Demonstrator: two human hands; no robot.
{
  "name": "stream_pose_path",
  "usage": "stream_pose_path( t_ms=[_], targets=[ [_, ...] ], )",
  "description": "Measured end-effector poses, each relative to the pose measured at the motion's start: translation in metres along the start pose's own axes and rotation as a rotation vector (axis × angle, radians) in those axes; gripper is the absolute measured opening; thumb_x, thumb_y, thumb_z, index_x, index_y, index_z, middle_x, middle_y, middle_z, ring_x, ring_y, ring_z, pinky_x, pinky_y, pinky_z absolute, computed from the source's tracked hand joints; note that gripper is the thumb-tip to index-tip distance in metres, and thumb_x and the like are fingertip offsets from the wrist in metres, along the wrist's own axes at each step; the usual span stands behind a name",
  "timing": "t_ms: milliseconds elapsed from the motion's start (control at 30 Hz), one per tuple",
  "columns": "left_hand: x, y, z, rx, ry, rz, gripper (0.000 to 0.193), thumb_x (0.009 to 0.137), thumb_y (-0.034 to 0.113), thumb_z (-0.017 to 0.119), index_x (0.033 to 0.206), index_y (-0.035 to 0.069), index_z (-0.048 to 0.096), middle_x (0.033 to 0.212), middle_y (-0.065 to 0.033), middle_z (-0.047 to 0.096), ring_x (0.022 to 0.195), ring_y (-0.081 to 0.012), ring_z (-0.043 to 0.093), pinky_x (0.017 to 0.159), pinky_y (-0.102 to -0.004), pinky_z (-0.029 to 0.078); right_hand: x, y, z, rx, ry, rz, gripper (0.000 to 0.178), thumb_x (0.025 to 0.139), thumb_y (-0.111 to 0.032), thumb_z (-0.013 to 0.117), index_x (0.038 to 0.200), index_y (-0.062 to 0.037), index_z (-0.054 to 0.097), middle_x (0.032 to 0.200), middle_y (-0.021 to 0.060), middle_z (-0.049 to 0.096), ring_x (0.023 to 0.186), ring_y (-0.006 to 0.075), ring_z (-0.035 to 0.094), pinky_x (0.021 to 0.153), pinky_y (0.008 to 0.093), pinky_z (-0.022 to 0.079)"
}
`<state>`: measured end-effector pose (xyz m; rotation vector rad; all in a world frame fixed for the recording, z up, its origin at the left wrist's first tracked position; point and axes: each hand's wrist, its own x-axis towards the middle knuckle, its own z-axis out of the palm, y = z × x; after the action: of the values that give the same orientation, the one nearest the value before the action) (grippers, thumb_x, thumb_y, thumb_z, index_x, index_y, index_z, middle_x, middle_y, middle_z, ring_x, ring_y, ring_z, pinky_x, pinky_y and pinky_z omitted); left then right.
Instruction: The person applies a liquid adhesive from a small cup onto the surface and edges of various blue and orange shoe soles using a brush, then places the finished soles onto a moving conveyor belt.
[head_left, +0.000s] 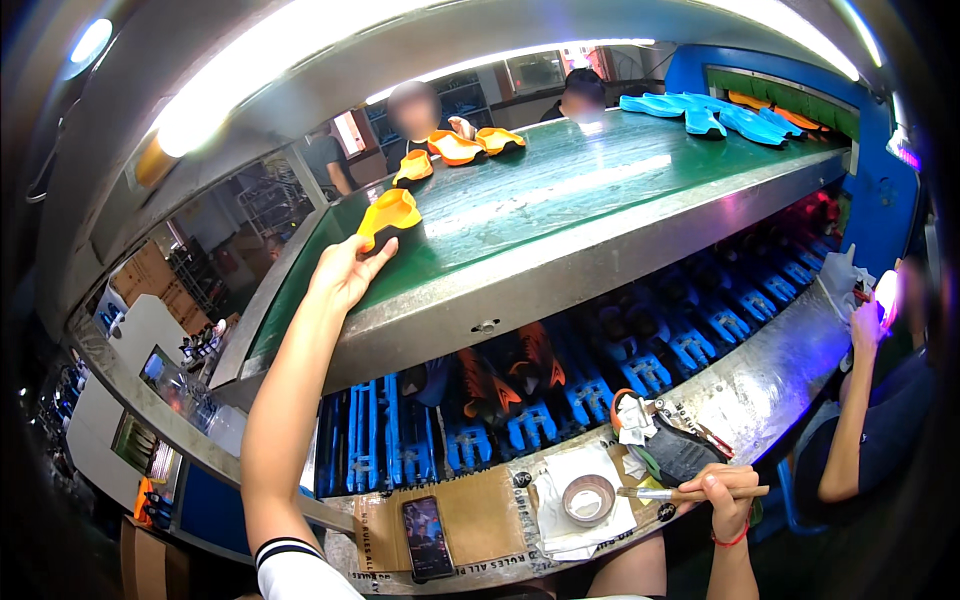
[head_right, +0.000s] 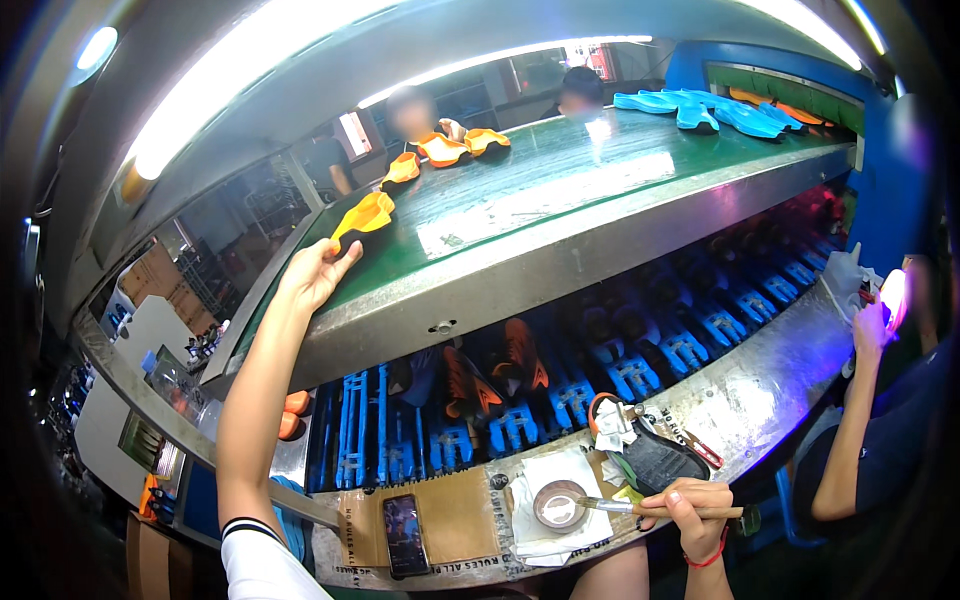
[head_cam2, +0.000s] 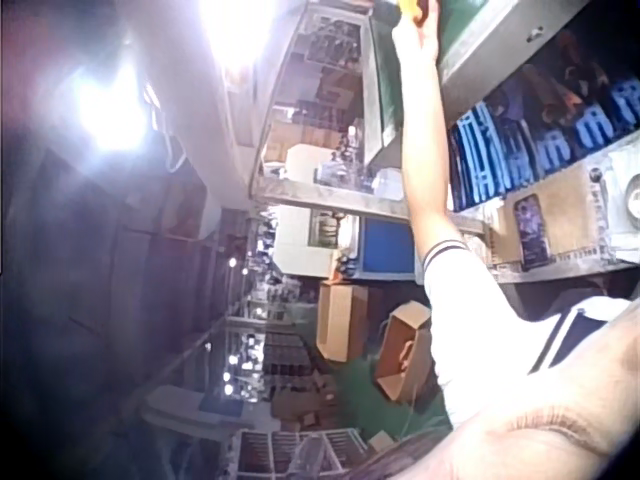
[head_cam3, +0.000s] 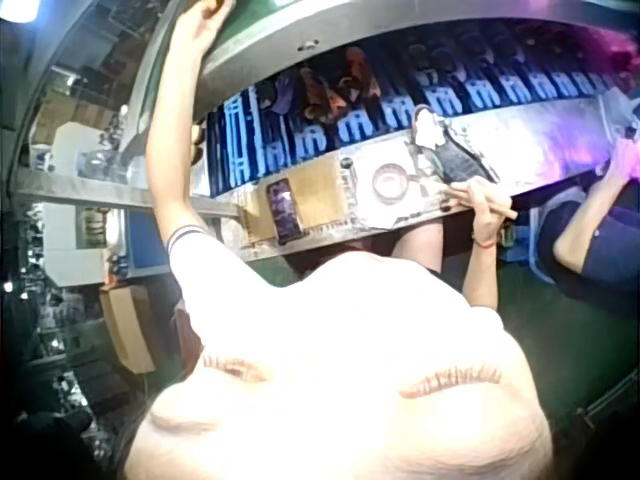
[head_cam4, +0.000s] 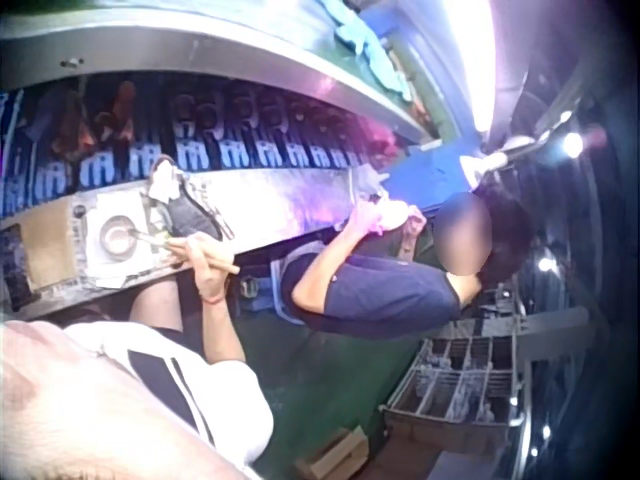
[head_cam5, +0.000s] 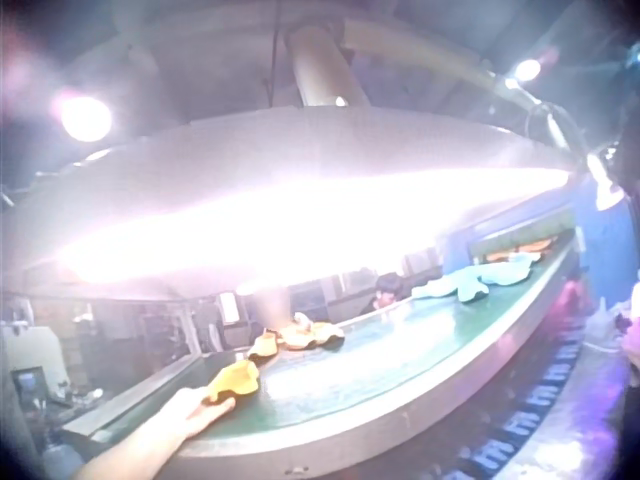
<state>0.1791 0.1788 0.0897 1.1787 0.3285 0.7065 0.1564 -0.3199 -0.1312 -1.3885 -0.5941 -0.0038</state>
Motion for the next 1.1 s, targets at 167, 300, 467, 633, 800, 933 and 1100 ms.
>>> stream_pose_path(
  t_ms=[167,300,467,633,800,933,1100],
  targets=[
    [0.106,0.048,-0.025,-0.140,0.070,0.051,0.020,0.096,0.000,0.041,0.111,-0.014,0.040,0.109,-0.0253,0.046,0.100,-0.0433,0.057,0.086,-0.0481,0.058,0.007,-0.001,0.004,0.083,0.038,0.040,0.030,0.084,-0.010,0.050,0.074,0.0114,0.069,0.063,0.0202,0.066,0.048,0.0225,0.064,0.049,0.0260,0.052],
    [0.161,0.064,-0.066,-0.280,0.231,0.126,0.024,0.092,-0.008,0.034,0.115,-0.014,0.038,0.115,-0.0306,0.044,0.110,-0.0492,0.049,0.088,-0.0517,0.057,-0.001,-0.007,0.003,0.012,0.008,-0.032,0.031,0.085,-0.010,0.051,0.074,0.0130,0.068,0.064,0.0209,0.066,0.048,0.0230,0.064,0.047,0.0284,0.053],
    [0.060,0.046,-0.036,-0.097,0.025,0.159,0.039,0.092,-0.007,0.034,0.130,-0.014,0.028,0.127,-0.0278,0.042,0.100,-0.0445,0.059,0.088,-0.0443,0.057,-0.003,-0.003,0.004,0.025,-0.048,0.077,0.030,0.085,-0.011,0.052,0.075,0.0109,0.069,0.065,0.0201,0.066,0.050,0.0218,0.064,0.050,0.0265,0.052],
    [-0.165,0.042,-0.012,0.402,-0.090,0.493,0.042,0.097,0.006,0.044,0.135,-0.006,0.032,0.124,-0.0167,0.048,0.073,-0.0172,0.063,0.048,-0.0212,0.050,-0.001,-0.001,0.023,0.018,-0.123,0.037,0.032,0.084,-0.014,0.051,0.073,0.0105,0.069,0.062,0.0195,0.065,0.047,0.0212,0.062,0.047,0.0256,0.046],
    [-0.313,0.022,-0.095,0.539,0.285,0.576,0.027,0.097,0.009,0.047,0.122,0.001,0.041,0.106,-0.0084,0.050,0.056,-0.0094,0.054,0.038,-0.0172,0.038,-0.011,-0.006,0.048,0.075,-0.117,0.124,0.033,0.088,-0.012,0.050,0.075,0.0131,0.066,0.063,0.0176,0.062,0.048,0.0216,0.061,0.047,0.0256,0.047],
    [-0.395,-0.013,-0.288,0.773,0.853,0.526,0.027,0.094,0.014,0.056,0.115,0.001,0.044,0.103,-0.0078,0.051,0.070,-0.0118,0.056,0.052,-0.0207,0.045,-0.032,-0.008,0.069,0.042,-0.164,0.178,0.034,0.091,-0.014,0.049,0.077,0.0136,0.065,0.065,0.0166,0.062,0.047,0.0203,0.059,0.047,0.0248,0.041],
    [-0.527,-0.062,-0.534,1.253,1.028,-0.378,0.050,0.089,0.035,0.065,0.118,-0.002,0.052,0.113,-0.0132,0.057,0.096,-0.0184,0.058,0.078,-0.0335,0.051,-0.062,-0.016,0.079,0.018,-0.225,0.191,0.036,0.093,-0.016,0.048,0.081,0.0116,0.067,0.066,0.0165,0.064,0.050,0.0168,0.059,0.050,0.0237,0.036]
  ],
)
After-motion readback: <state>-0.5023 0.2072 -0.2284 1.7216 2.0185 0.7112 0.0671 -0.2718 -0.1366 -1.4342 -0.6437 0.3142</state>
